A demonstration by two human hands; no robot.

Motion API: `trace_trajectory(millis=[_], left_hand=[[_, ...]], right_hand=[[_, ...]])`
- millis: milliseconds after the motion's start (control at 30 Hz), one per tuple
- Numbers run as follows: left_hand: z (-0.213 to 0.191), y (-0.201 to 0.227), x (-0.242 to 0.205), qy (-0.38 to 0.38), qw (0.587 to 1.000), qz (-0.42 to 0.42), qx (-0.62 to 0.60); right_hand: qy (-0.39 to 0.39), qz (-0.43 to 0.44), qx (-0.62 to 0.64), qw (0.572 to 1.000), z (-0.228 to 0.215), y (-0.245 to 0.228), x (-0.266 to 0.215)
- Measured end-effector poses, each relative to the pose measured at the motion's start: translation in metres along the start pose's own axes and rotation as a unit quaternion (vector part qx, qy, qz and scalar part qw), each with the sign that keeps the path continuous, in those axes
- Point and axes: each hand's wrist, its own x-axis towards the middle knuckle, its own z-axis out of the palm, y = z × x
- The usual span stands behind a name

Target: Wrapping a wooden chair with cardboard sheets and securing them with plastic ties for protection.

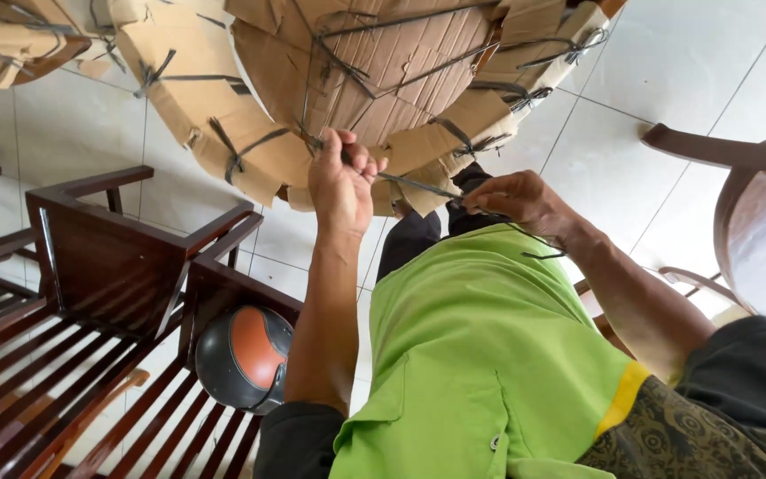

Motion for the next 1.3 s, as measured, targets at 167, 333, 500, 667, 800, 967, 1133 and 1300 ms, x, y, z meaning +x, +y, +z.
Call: trace_trajectory(millis=[167,333,500,667,800,967,1133,1300], left_hand=[[-0.020,-0.010,-0.016,0.116,0.992,0.052,-0.010],[-0.001,-0.010,-0.070,0.092,0.972,0.031,0.214],[0.001,-0.078,-0.088,-0.079,0.899,0.053,0.428],[0.025,-0.084,-0.105,-0.120,0.831,0.051,0.541],[0.020,-0.064,-0.124,-0.093,0.849,0.072,0.515],[-0.016,-0.058,-0.135,-0.083,0.860,0.063,0.499],[-0.036,-0.038,-0.141,-0.131,0.837,0.053,0.528],[-0.080,-0.045,-0.142,-0.136,0.855,0.052,0.499]], right_hand=[[-0.003,0.007,-0.145,0.989,-0.044,0.036,-0.009],[-0.042,-0.016,-0.422,0.905,-0.077,0.061,0.008],[-0.120,-0.076,-0.214,0.967,-0.031,-0.021,0.005],[-0.175,-0.124,-0.114,0.970,0.002,-0.022,0.020],[-0.142,-0.158,-0.106,0.971,0.010,-0.016,0.028],[-0.175,-0.169,-0.096,0.965,0.042,-0.026,0.022],[-0.074,-0.161,-0.012,0.984,0.092,-0.003,0.009],[0.090,-0.157,0.004,0.983,0.075,0.016,0.028]])
